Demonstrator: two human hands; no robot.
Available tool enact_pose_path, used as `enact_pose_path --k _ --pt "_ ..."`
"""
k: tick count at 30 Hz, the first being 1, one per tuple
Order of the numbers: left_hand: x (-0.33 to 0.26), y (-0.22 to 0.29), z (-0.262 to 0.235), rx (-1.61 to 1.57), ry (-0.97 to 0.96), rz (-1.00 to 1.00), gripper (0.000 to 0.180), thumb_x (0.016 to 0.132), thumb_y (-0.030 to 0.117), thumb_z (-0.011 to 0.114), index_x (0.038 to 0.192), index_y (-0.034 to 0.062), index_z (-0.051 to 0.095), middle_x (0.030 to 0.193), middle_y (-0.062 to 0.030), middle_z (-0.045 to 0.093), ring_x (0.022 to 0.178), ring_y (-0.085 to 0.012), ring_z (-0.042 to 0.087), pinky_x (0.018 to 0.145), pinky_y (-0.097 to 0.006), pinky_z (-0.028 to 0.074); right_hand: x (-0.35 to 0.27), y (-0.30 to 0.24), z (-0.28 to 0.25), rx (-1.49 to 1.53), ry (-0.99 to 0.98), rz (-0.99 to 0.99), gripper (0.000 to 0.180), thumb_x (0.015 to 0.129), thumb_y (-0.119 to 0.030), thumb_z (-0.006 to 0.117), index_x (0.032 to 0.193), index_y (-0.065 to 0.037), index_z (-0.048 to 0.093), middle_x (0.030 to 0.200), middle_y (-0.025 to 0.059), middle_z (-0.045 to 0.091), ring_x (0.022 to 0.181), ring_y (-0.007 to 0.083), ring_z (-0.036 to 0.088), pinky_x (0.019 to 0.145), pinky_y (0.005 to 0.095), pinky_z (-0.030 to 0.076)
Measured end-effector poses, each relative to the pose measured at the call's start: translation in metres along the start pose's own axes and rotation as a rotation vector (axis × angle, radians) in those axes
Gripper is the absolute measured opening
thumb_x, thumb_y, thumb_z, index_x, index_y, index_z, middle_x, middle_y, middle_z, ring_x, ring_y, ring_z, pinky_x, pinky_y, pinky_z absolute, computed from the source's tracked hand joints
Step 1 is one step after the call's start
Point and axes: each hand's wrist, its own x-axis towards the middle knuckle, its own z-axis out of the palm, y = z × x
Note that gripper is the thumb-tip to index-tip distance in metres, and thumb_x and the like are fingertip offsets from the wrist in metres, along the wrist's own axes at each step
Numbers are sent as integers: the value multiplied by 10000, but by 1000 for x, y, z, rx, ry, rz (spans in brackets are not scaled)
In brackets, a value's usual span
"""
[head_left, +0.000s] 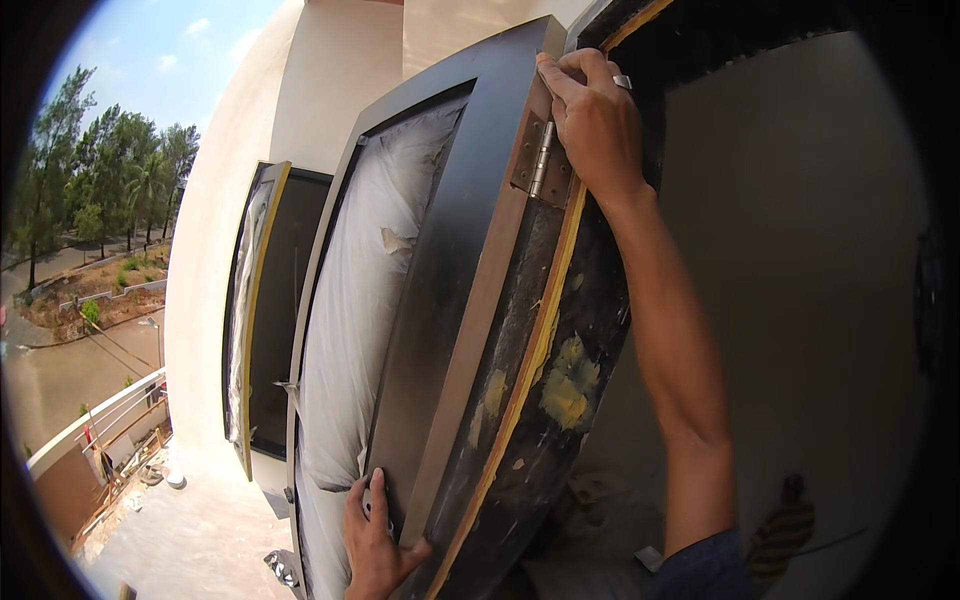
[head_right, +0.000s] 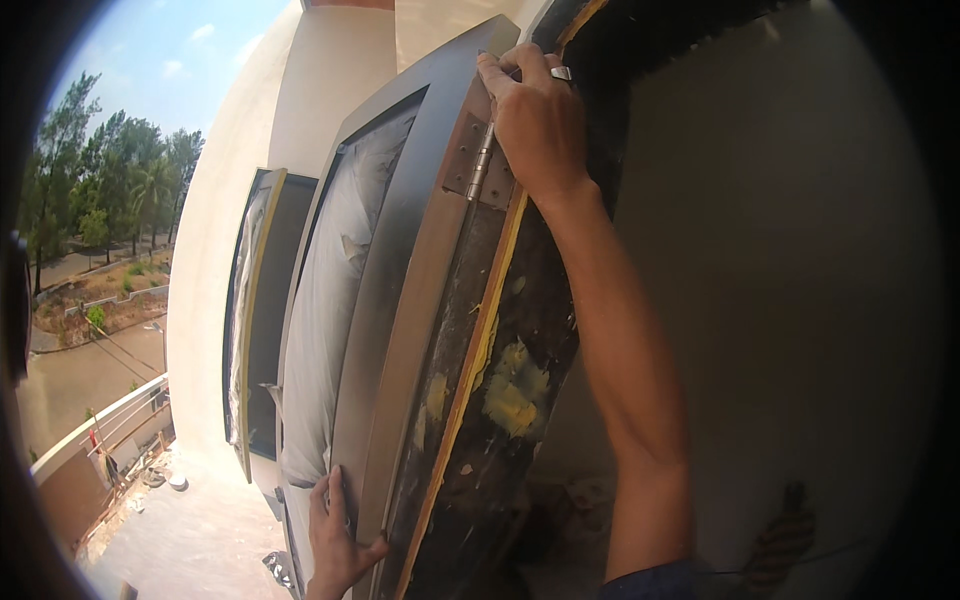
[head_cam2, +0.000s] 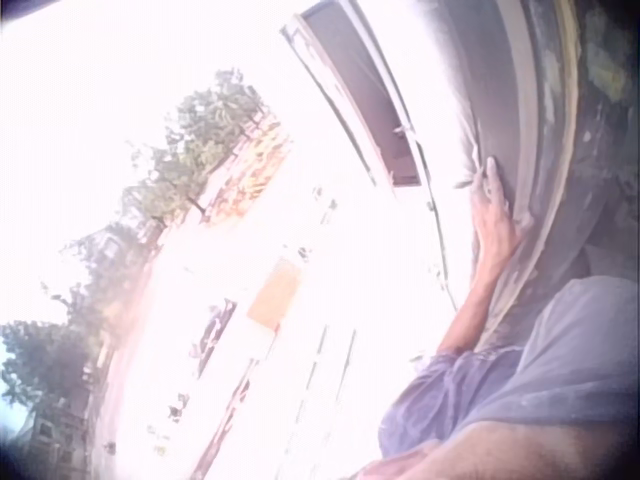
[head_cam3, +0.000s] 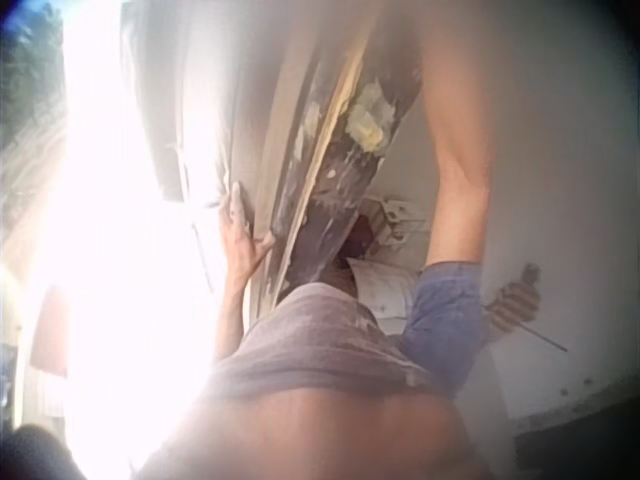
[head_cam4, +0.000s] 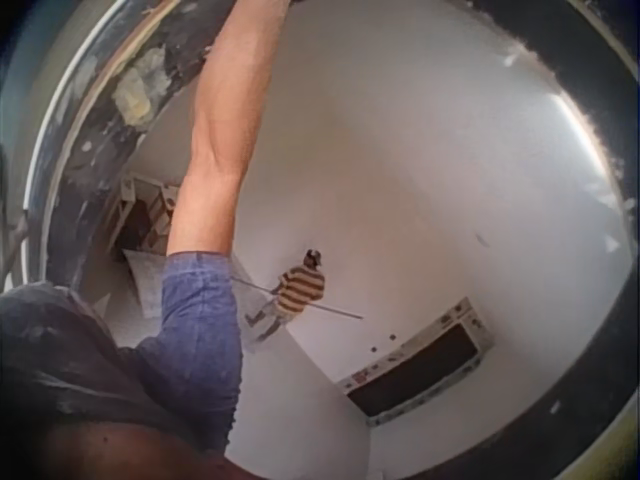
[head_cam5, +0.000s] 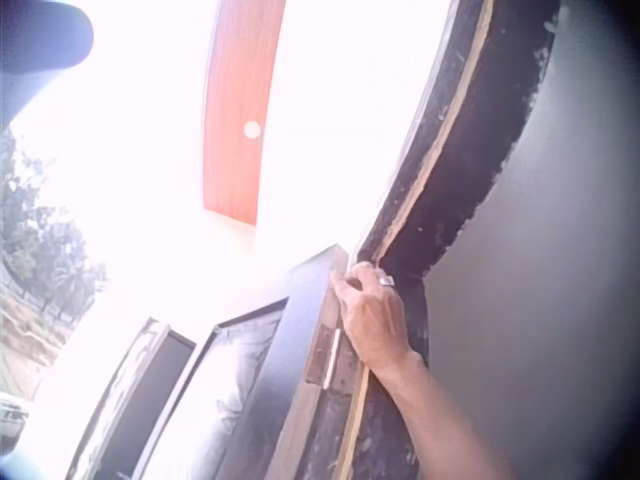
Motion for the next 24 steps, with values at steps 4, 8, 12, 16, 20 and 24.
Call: enact_pose_path --k 4,8,12,16,20,24 --pt "-1 -5 1 -1 -7 -10 1138 516 159 818 1500 -22 276 1340 -253 413 1242 -438 456 1049 -465 411 6 2 3 -2 23 -33 313 810 -72 731 1118 -125 742 972 36 621 889 254 624 792 380 551" --pt "2 -2 2 -10 23 14 1131 518 162 821 1499 -9 286 1341 -244 418 1243 -428 458 1050 -461 413 2 -2 3 3 28 -1 282 816 -81 713 1088 -143 757 958 9 630 891 244 629 787 379 546" --pt "1 -2 3 -23 3 -13 1127 520 166 822 1499 -1 289 1342 -240 419 1244 -423 458 1050 -460 415 18 16 -6 -91 99 -54 273 805 -83 700 1059 -157 768 971 -2 644 902 232 632 771 381 538" --pt "1 -4 5 -26 -11 -14 1131 520 167 826 1500 1 287 1340 -238 420 1243 -423 458 1044 -458 420 45 21 -18 -132 46 -414 261 799 -79 689 1026 -172 777 981 -10 674 948 196 625 813 388 518" --pt "1 -1 2 -22 8 -9 1137 517 168 829 1502 4 286 1339 -237 419 1239 -422 460 1036 -457 426 62 23 -24 -145 -144 -481 276 783 -19 693 1012 -151 776 982 -30 696 1014 174 616 892 358 499" --pt "0 -3 3 -35 9 -4 1132 518 165 825 1502 5 289 1340 -238 417 1237 -423 461 1034 -460 426 70 28 -41 581 -496 -219 263 797 9 628 973 -120 777 941 -3 735 965 180 660 898 359 519"
